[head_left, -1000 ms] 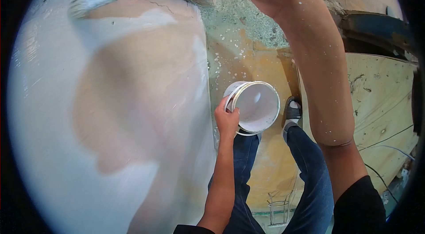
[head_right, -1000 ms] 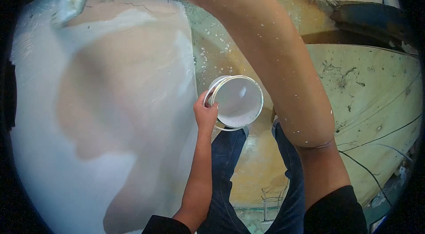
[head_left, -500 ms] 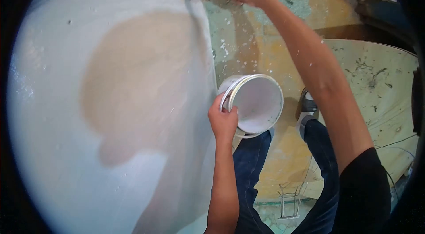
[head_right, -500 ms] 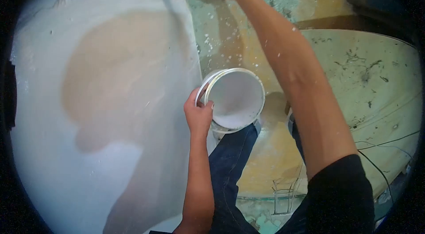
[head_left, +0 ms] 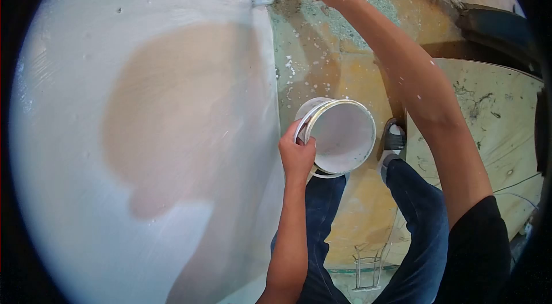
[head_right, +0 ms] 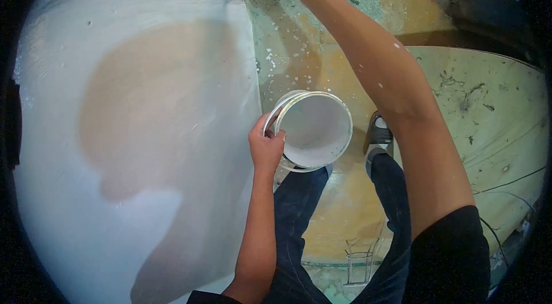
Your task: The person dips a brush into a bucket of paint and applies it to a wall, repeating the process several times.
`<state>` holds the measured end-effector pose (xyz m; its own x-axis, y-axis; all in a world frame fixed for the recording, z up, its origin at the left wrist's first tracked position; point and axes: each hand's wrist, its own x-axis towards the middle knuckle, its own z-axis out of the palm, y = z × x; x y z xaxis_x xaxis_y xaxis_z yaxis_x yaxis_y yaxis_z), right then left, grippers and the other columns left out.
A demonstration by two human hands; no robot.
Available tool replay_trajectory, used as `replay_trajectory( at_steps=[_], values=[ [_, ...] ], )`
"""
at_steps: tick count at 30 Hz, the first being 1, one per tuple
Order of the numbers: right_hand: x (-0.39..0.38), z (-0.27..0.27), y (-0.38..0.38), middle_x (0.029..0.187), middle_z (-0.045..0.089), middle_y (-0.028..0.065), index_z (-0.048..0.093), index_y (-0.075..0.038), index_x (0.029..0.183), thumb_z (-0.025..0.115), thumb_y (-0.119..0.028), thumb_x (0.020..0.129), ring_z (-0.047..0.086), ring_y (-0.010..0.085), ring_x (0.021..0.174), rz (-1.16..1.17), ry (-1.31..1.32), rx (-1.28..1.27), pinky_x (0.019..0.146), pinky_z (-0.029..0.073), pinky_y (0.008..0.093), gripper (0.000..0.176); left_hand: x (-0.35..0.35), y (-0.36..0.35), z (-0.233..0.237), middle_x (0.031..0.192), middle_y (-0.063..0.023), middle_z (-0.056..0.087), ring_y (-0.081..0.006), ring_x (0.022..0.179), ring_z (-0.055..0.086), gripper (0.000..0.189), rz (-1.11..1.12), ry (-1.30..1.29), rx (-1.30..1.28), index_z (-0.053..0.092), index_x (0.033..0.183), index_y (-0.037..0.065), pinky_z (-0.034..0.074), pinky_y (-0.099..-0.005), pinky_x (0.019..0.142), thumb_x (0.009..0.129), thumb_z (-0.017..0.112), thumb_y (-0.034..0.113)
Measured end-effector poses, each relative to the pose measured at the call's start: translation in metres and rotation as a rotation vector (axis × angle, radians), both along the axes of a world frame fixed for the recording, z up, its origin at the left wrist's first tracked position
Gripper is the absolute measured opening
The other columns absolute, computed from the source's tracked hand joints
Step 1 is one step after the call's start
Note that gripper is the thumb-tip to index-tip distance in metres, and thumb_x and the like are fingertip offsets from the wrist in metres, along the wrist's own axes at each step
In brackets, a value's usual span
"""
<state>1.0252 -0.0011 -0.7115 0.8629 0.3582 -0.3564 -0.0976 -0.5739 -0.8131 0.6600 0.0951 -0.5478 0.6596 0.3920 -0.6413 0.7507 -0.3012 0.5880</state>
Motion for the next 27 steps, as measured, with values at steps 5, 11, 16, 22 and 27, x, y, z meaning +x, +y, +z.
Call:
replay_trajectory(
  at_steps=[5, 11, 16, 22, 27],
  values=[
    [-0.001, 0.186, -0.021, 0.072, 0.07, 0.0093, 0.079, 0.001, 0.087, 0.075, -0.036, 0.092, 0.061, 0.0175, 0.065, 0.022, -0.005, 0.044, 0.064, 0.05, 0.0361, 0.037, -0.011, 0.004, -0.005, 0.102, -0.0069, 0.076, -0.0103, 0.064, 0.054, 0.047, -0.026, -0.03, -0.006, 0.072, 0.119, 0.004, 0.045, -0.0273, 0.06, 0.074, 0.064, -0.006],
    [-0.018, 0.27, -0.031, 0.072, 0.066, 0.0057, 0.08, 0.0, 0.091, 0.077, -0.038, 0.091, 0.056, 0.0155, 0.064, -0.023, -0.025, 0.595, 0.062, 0.048, 0.0344, 0.038, -0.01, 0.007, -0.002, 0.098, -0.0053, 0.075, -0.0095, 0.061, 0.048, 0.049, -0.025, -0.009, 0.041, 0.072, 0.119, 0.004, 0.043, -0.0272, 0.059, 0.071, 0.064, -0.006],
    [-0.045, 0.13, -0.035, 0.065, 0.053, -0.003, 0.081, -0.01, 0.101, 0.077, -0.053, 0.089, 0.044, 0.0088, 0.058, -0.053, 0.192, 0.673, 0.052, 0.036, 0.0294, 0.045, 0.003, 0.01, 0.013, 0.095, -0.0019, 0.073, -0.0083, 0.061, 0.045, 0.049, -0.061, -0.001, 0.11, 0.073, 0.119, 0.005, 0.041, -0.0254, 0.059, 0.072, 0.065, -0.007],
    [-0.087, -0.061, -0.007, 0.069, 0.052, -0.0055, 0.08, -0.014, 0.113, 0.079, -0.055, 0.087, 0.04, 0.0066, 0.058, -0.226, 0.525, 0.391, 0.052, 0.032, 0.0258, 0.049, 0.015, 0.012, 0.014, 0.099, -0.0011, 0.075, -0.0073, 0.062, 0.043, 0.05, -0.009, 0.039, 0.077, 0.072, 0.121, 0.005, 0.041, -0.0247, 0.06, 0.073, 0.066, -0.007],
    [-0.078, -0.085, -0.012, 0.073, 0.063, -0.0008, 0.083, -0.013, 0.107, 0.081, -0.055, 0.083, 0.051, 0.0107, 0.061, -0.335, 0.434, 0.164, 0.057, 0.044, 0.03, 0.048, 0.017, 0.012, 0.017, 0.1, -0.0019, 0.075, -0.0077, 0.061, 0.042, 0.05, -0.026, 0.06, 0.045, 0.072, 0.121, 0.005, 0.041, -0.0245, 0.059, 0.073, 0.065, -0.007]
  ],
)
